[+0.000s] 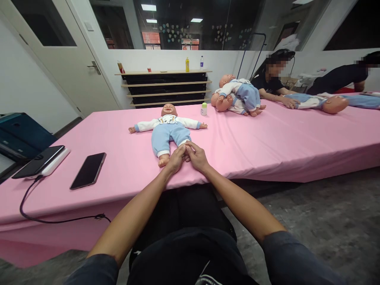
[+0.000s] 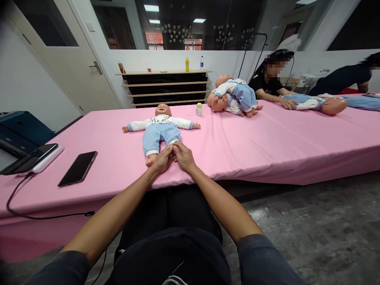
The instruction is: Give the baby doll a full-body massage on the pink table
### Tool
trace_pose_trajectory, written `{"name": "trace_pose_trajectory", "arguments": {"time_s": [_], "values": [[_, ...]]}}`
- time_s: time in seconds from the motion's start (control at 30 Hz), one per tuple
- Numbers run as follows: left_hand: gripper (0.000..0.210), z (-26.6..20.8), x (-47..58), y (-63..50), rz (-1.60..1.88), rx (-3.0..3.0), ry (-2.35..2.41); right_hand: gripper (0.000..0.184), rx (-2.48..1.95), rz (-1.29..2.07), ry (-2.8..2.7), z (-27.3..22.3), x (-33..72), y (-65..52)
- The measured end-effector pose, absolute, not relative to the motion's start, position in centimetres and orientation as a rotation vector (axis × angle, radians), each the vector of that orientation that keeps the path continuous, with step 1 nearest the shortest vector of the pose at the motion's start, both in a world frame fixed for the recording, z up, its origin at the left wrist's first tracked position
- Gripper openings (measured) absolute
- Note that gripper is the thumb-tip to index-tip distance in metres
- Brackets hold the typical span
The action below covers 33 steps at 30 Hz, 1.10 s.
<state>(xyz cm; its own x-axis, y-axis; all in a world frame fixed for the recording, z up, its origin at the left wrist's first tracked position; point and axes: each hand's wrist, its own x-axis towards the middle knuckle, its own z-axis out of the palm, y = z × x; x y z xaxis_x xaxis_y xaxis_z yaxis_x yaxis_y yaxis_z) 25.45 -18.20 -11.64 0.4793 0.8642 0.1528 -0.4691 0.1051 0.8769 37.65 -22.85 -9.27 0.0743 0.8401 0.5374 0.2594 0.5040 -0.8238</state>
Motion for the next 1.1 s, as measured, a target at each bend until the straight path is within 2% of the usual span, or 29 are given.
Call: {"name": "trace_pose_trajectory", "arguments": {"time_s": [0.23,0.47,0.67,0.8,1.1], "values": [[0.049,-11.8,25.4,-18.3,1.091,1.163,0.494,0.037,-0.996,0.524,-1.491,-9.5,37.4,-22.6],[0.046,-12.1,25.1,-18.3,1.095,1.222,0.531,0.044,-1.121,0.541,-1.528,-10.7,37.3,-22.2],[0.039,-11.2,24.8,-19.0,1.131,1.189,0.512,0.034,-1.254,-0.038,-1.669,-9.7,36.5,-22.9],[0.036,-10.6,24.8,-19.3,1.115,1.185,0.49,0.036,-1.449,-0.219,-1.697,-9.5,36.4,-23.0],[0.041,-11.6,25.0,-18.4,1.117,1.002,0.51,0.045,-1.637,-0.075,-1.841,-9.3,36.6,-23.4]]}}
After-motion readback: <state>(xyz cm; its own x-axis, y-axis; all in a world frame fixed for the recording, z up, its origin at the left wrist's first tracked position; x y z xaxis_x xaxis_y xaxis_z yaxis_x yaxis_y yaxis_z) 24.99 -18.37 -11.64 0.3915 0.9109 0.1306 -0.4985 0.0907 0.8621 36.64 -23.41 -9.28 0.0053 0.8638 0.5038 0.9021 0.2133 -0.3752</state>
